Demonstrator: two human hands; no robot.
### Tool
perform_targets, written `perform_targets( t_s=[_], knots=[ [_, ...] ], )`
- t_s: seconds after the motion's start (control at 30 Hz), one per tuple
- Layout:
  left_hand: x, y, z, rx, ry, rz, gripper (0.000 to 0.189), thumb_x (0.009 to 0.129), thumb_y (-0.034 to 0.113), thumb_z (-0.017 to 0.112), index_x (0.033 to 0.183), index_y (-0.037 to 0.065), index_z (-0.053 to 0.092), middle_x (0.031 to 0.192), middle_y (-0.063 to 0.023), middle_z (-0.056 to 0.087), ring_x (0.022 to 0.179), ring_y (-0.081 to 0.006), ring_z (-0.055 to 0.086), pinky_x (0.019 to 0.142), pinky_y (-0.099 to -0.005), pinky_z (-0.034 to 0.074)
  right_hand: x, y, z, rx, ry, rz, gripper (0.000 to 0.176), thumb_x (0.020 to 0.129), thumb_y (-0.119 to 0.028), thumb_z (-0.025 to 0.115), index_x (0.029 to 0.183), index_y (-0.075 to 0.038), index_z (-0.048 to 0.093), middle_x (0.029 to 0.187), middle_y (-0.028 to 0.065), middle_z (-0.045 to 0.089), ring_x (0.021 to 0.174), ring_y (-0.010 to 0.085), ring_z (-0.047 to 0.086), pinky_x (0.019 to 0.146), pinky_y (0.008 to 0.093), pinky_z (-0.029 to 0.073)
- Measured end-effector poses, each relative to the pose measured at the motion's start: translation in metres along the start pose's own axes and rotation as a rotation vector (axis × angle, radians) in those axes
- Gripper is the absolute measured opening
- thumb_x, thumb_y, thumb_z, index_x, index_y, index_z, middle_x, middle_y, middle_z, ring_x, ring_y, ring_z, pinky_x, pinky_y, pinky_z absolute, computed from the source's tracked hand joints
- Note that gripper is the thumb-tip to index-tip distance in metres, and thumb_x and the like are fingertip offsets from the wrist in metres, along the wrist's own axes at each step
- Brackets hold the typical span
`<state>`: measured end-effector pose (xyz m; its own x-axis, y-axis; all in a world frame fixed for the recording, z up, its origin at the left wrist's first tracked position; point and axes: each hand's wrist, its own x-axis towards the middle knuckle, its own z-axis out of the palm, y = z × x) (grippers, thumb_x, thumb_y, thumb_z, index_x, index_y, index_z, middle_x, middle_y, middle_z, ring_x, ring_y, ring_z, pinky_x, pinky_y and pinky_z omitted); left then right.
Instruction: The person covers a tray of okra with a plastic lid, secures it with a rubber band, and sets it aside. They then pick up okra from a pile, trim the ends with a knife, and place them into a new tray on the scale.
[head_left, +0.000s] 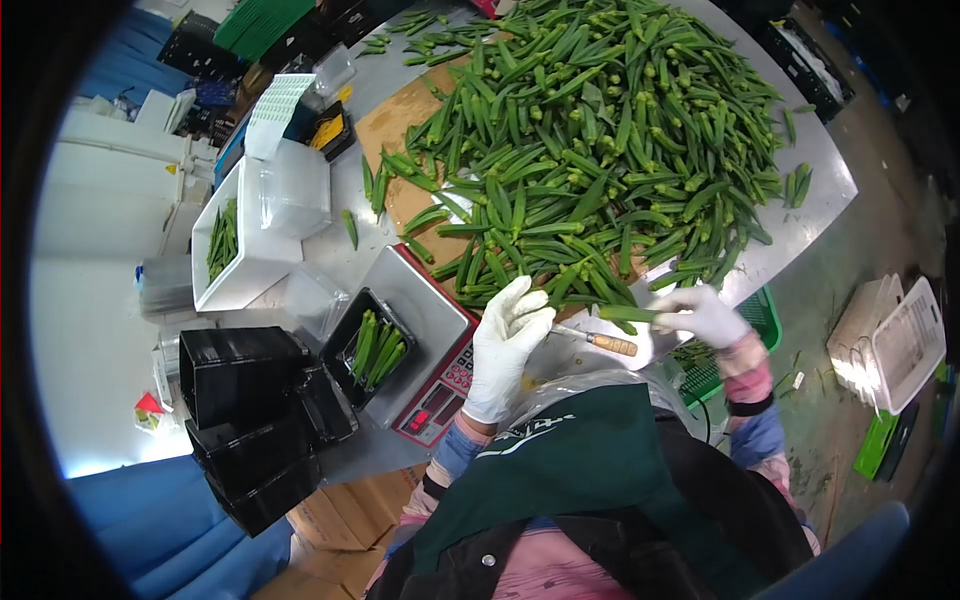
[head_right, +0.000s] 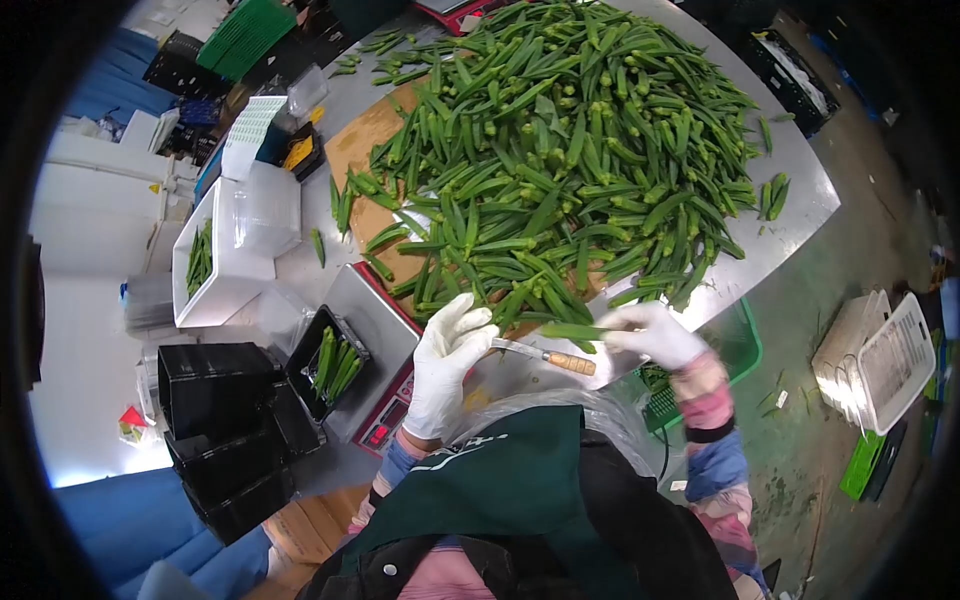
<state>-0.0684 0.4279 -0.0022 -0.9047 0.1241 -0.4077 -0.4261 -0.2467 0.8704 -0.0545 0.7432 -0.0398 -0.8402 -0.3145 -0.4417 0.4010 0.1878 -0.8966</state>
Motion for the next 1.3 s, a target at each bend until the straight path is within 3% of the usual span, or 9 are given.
perform_targets(
  t_s=[0.1,0.23,0.37,0.43,0.57,0.67,0.83,0.97,1.3],
  knots=[
    [0.005,-0.018,-0.006,0.043,-0.024,0.012,0.058,0.089,-0.004,0.066,0.142,-0.003,0.043,0.123,-0.0125,0.06,0.109,-0.0194,0.063,0.098,-0.0317,0.051,-0.04,0.005,-0.051,-0.598,0.341,0.072,0.026,0.088,-0.015,0.072,0.107,0.002,0.073,0.099,0.0127,0.075,0.088,0.0169,0.069,0.083,0.0322,0.054],
    [0.004,-0.02,-0.003,0.029,-0.071,-0.031,0.053,0.091,-0.002,0.065,0.14,-0.005,0.045,0.122,-0.0122,0.061,0.106,-0.017,0.063,0.096,-0.0295,0.05,-0.022,-0.011,-0.054,-0.123,0.598,-0.089,0.028,0.092,-0.017,0.07,0.111,0.004,0.072,0.101,0.0118,0.075,0.094,0.0151,0.069,0.085,0.0286,0.053],
    [0.002,-0.021,-0.005,0.064,-0.059,-0.072,0.05,0.094,0.003,0.064,0.14,-0.005,0.046,0.124,-0.0122,0.062,0.106,-0.0167,0.063,0.095,-0.0293,0.05,0.067,-0.014,-0.02,-0.318,0.655,-0.364,0.024,0.09,-0.016,0.071,0.111,-0.005,0.074,0.107,0.0112,0.074,0.097,0.0219,0.07,0.087,0.0302,0.053],
    [-0.001,-0.022,-0.006,0.02,-0.059,-0.102,0.048,0.095,0.003,0.064,0.139,-0.005,0.047,0.126,-0.0141,0.061,0.109,-0.0175,0.062,0.097,-0.0296,0.05,0.116,-0.022,-0.002,-0.709,0.731,-0.566,0.019,0.084,-0.01,0.069,0.102,-0.009,0.075,0.101,0.0082,0.072,0.099,0.0266,0.065,0.089,0.0371,0.05],
    [-0.007,-0.016,-0.005,0.019,-0.036,-0.136,0.046,0.096,0.004,0.063,0.139,-0.006,0.048,0.127,-0.0145,0.061,0.109,-0.0174,0.063,0.098,-0.0295,0.05,0.195,-0.006,0.004,-1.275,0.836,-0.757,0.024,0.077,-0.01,0.064,0.1,-0.015,0.072,0.129,0.0062,0.062,0.123,0.0298,0.052,0.102,0.0431,0.041],
    [-0.007,-0.018,-0.009,-0.007,-0.004,-0.122,0.046,0.097,0.005,0.063,0.139,-0.006,0.048,0.125,-0.0141,0.063,0.107,-0.0165,0.064,0.097,-0.0289,0.05,0.19,-0.011,-0.006,-1.229,0.781,-0.71,0.02,0.078,-0.013,0.065,0.097,-0.014,0.071,0.133,0.0081,0.059,0.126,0.0309,0.05,0.104,0.0434,0.04],
    [-0.003,-0.023,-0.015,0.008,0.012,-0.147,0.045,0.099,0.01,0.063,0.139,-0.005,0.048,0.123,-0.0125,0.065,0.104,-0.0149,0.065,0.09,-0.0262,0.051,0.124,-0.004,-0.017,-0.821,0.803,-0.437,0.021,0.084,-0.024,0.075,0.101,-0.012,0.076,0.092,0.0048,0.074,0.087,0.032,0.066,0.083,0.0398,0.052],
    [0.001,-0.024,-0.008,0.047,-0.027,-0.157,0.045,0.098,0.011,0.063,0.138,-0.004,0.048,0.123,-0.0137,0.064,0.105,-0.016,0.065,0.092,-0.0269,0.051,0.075,0.001,-0.023,0.195,0.467,0.0,0.03,0.097,-0.024,0.065,0.112,0.001,0.071,0.092,0.0041,0.076,0.069,0.0057,0.06,0.064,0.0227,0.051],
    [-0.001,-0.021,0.0,0.069,-0.055,-0.168,0.045,0.098,0.012,0.063,0.138,-0.003,0.049,0.122,-0.0128,0.065,0.105,-0.0156,0.065,0.092,-0.0267,0.05,0.057,0.026,0.023,0.542,0.303,-0.119,0.036,0.104,-0.029,0.056,0.113,0.002,0.071,0.081,0.0006,0.07,0.065,0.0066,0.055,0.063,0.0206,0.044]
  ],
)
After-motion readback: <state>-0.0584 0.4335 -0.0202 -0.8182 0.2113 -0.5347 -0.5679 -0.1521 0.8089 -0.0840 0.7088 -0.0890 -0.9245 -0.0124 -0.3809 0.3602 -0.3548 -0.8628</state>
